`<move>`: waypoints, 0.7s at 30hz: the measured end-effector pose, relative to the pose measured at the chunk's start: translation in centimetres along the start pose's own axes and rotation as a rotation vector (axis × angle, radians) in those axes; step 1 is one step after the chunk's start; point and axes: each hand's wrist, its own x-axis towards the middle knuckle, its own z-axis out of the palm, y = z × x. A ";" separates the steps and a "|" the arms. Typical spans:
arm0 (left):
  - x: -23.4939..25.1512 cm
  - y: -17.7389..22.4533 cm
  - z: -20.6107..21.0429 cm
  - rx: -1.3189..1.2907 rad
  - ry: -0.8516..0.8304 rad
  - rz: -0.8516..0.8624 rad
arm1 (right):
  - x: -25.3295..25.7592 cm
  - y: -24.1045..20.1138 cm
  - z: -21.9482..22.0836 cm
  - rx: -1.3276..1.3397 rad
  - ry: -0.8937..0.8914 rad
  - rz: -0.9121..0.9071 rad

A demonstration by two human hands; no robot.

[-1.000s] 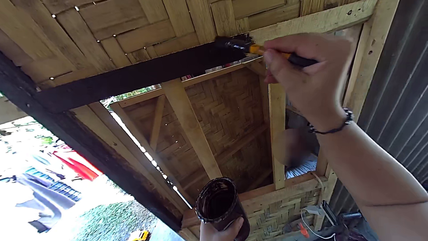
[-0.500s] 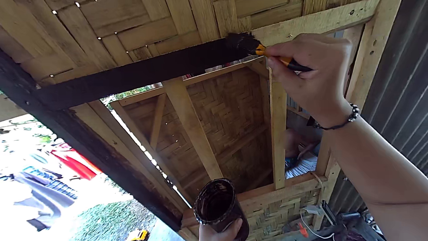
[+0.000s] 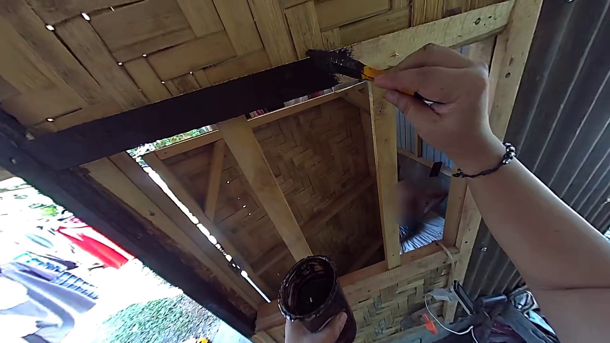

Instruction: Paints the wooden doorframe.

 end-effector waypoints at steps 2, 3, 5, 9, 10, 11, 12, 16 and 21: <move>0.1 -0.1 0.1 -0.002 -0.007 -0.011 | -0.4 1.0 0.0 -0.034 -0.036 0.011; 0.2 0.0 0.1 0.000 -0.007 -0.016 | -0.7 1.5 -0.1 -0.056 -0.052 0.012; 0.2 0.0 0.2 0.002 -0.002 -0.021 | -1.4 2.0 -0.9 -0.105 -0.085 0.008; 0.2 -0.1 0.0 -0.012 0.005 -0.013 | -2.4 1.3 -4.0 -0.205 -0.155 0.045; 0.2 -0.1 0.0 -0.010 0.009 -0.011 | -2.4 0.9 -4.5 -0.212 -0.143 0.051; 0.3 -0.1 0.0 -0.012 0.010 -0.010 | -2.2 0.4 -4.6 -0.206 -0.114 0.041; 0.4 -0.2 0.0 -0.013 0.009 -0.012 | -1.8 -0.1 -4.3 -0.192 -0.079 0.016; 0.5 -0.3 0.4 0.003 0.005 -0.034 | -0.5 -0.4 -1.7 -0.141 -0.090 -0.034; 0.5 -0.4 0.4 -0.004 -0.016 -0.015 | -1.9 0.8 -2.0 -0.185 -0.176 0.001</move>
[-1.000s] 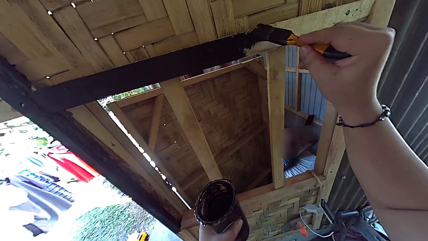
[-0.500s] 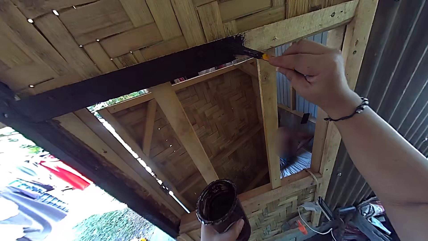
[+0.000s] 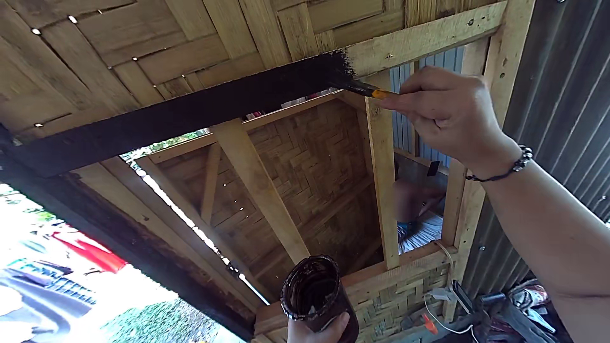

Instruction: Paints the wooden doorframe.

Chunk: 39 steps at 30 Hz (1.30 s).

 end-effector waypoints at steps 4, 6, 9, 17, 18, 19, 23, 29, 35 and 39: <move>0.0 0.0 -0.1 0.008 0.015 -0.009 | -0.7 -1.2 -1.7 -0.011 0.044 0.001; 0.1 0.0 0.0 -0.005 0.014 -0.014 | 0.1 -2.3 -1.5 0.000 0.105 -0.028; 0.1 0.0 0.3 -0.014 0.012 -0.016 | 1.1 -2.0 0.4 -0.003 0.114 -0.038; -0.1 -0.3 -0.3 -0.001 0.010 0.018 | -0.8 -1.1 -0.5 -0.051 0.036 0.014; -0.1 -0.2 -0.3 0.001 0.017 0.012 | -0.5 -1.5 -0.7 -0.045 0.061 -0.001; 0.0 -0.2 -0.2 0.002 0.024 0.005 | -0.1 -2.0 -0.6 -0.037 0.084 -0.017; 0.0 -0.2 0.0 0.007 0.016 0.004 | 0.7 -2.1 1.1 -0.030 0.063 -0.027; -0.2 -0.2 -0.2 0.016 0.017 0.000 | -0.9 -2.0 -0.4 -0.014 0.061 0.026; -0.1 -0.1 0.1 0.005 0.016 0.002 | 3.0 -1.2 0.4 0.017 0.078 -0.040; -0.3 -0.2 0.0 -0.011 0.006 0.011 | 2.5 1.2 -0.5 0.005 0.035 0.018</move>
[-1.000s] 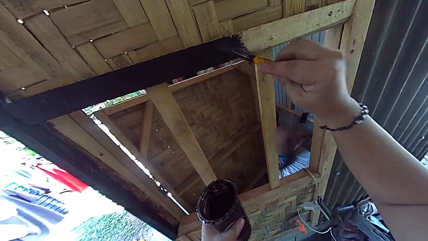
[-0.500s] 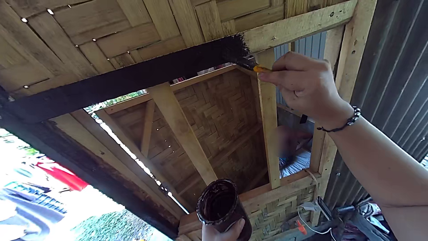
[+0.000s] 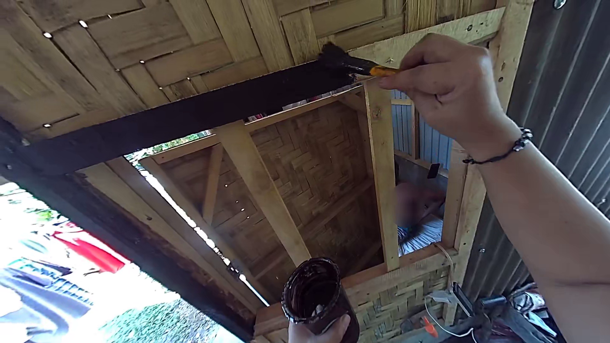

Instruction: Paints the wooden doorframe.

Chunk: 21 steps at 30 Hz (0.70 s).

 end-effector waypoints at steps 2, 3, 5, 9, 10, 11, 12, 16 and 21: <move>-0.1 0.0 -0.2 0.003 0.003 0.006 | -1.1 0.6 -1.1 -0.039 -0.004 0.026; -0.1 0.1 -0.2 0.008 0.010 0.006 | -1.5 0.7 -1.6 -0.063 0.002 0.037; -0.1 0.3 -0.2 0.023 0.017 0.006 | -1.7 0.0 -2.3 -0.093 0.046 0.031; 0.0 0.3 0.1 0.016 -0.004 0.008 | -1.2 -2.2 -0.7 -0.030 0.078 -0.002; 0.0 0.2 0.2 0.012 -0.010 0.007 | -1.3 -2.2 0.1 -0.022 0.057 -0.005; 0.0 0.2 0.4 0.010 -0.015 0.007 | -1.6 -1.9 0.7 -0.026 0.031 -0.006; -0.1 0.2 0.4 0.011 -0.018 0.010 | -2.1 -1.5 1.0 -0.034 0.021 -0.002; -0.3 0.0 0.2 0.015 -0.013 0.015 | -4.0 -1.4 -0.1 -0.012 0.061 0.103; -0.2 0.0 0.2 0.003 0.018 -0.003 | -4.6 -2.8 -0.4 0.257 0.372 0.256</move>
